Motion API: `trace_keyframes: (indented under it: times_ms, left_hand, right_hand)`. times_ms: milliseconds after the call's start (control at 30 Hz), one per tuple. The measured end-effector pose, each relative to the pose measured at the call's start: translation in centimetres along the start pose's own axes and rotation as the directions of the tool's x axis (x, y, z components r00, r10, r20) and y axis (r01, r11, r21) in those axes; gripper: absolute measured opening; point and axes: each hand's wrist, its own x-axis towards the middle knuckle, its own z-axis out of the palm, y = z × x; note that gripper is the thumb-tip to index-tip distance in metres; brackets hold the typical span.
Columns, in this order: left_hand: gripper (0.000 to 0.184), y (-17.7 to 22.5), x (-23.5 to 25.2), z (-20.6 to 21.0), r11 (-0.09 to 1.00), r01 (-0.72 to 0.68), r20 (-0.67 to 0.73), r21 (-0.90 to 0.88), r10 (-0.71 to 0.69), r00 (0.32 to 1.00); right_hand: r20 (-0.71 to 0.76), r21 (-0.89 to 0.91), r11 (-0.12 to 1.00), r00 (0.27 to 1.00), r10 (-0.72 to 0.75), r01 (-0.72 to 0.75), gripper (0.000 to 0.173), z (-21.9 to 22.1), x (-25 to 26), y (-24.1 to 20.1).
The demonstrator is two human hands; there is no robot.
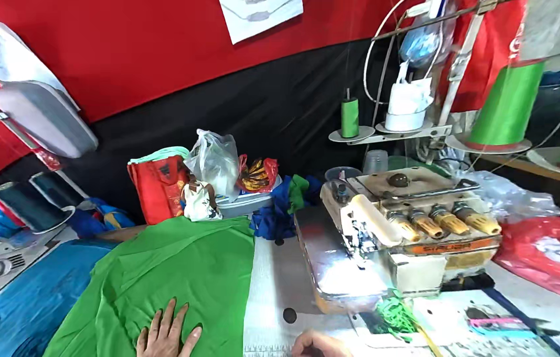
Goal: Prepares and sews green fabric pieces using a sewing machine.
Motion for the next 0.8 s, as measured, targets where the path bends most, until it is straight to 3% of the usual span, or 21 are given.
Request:
trace_keyframes:
  times_ms: [133, 267, 333, 433, 533, 667, 800]
  left_hand:
    - [0.083, 0.6, 0.0, 0.4, 1.0, 0.027, -0.133, 0.003, -0.026, 0.991]
    - [0.056, 0.7, -1.7, 1.6, 0.987, -0.086, -0.344, -0.135, 0.035, 0.938]
    - [0.057, 2.4, -4.1, 1.8, 0.974, -0.146, -0.32, -0.175, 0.084, 0.944]
    - [0.067, 4.6, -8.2, 2.6, 0.964, -0.25, -0.306, -0.085, 0.214, 0.928]
    - [0.052, 4.9, -10.5, 3.1, 0.951, -0.307, -0.339, -0.046, 0.274, 0.9]
    - [0.026, 4.8, -10.2, 2.7, 0.936, -0.351, -0.398, -0.021, 0.314, 0.862]
    - [0.015, 5.7, -9.2, 1.1, 0.896, -0.42, -0.361, -0.148, 0.346, 0.866]
  right_hand:
    - [0.006, -0.102, 0.991, 0.997, -0.082, 0.082, 0.014, 0.1, -0.4, 0.7]
    - [0.029, -0.109, 0.98, 0.986, -0.164, 0.167, 0.014, -0.1, -0.2, 2.4]
    - [0.047, -0.119, 0.98, 0.987, -0.157, 0.161, 0.015, -0.4, -0.3, 2.4]
    - [0.078, -0.149, 0.985, 0.994, -0.079, 0.09, 0.017, -0.6, -0.3, 1.0]
    - [0.082, -0.149, 0.989, 0.997, 0.003, 0.009, 0.022, -0.5, -0.2, -0.1]
    - [0.116, -0.17, 0.983, 0.992, -0.051, 0.071, 0.019, -1.0, -0.2, 0.8]
    - [0.106, -0.202, 0.979, 0.994, 0.024, -0.002, 0.024, -0.7, -0.3, -0.3]
